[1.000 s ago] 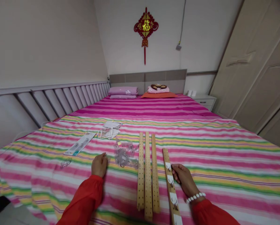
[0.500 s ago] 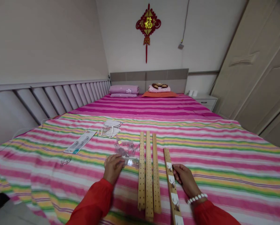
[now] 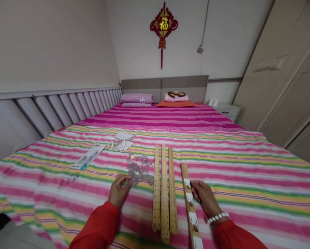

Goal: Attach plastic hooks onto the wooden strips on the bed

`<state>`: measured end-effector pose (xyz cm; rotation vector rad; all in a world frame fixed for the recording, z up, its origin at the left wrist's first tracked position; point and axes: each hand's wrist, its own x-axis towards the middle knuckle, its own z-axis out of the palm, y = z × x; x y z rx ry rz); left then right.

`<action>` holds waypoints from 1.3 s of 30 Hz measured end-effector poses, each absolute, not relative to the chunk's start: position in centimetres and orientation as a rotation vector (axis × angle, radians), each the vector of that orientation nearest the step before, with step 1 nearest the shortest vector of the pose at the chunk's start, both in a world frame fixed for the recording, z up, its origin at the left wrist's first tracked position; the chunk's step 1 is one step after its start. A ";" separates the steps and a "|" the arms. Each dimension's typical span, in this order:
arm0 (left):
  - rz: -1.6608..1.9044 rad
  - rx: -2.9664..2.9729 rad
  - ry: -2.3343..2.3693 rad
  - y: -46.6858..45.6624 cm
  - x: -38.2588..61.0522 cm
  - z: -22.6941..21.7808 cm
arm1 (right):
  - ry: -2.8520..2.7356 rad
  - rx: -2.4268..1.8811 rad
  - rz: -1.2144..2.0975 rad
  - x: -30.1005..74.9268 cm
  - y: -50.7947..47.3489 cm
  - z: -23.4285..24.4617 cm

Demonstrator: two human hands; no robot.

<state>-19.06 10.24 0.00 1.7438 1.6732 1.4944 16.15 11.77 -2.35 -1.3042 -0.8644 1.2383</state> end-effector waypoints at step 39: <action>1.140 1.755 1.847 16.6 -19.9 6.1 | -0.824 -1.240 1.243 16.2 11.6 -2.3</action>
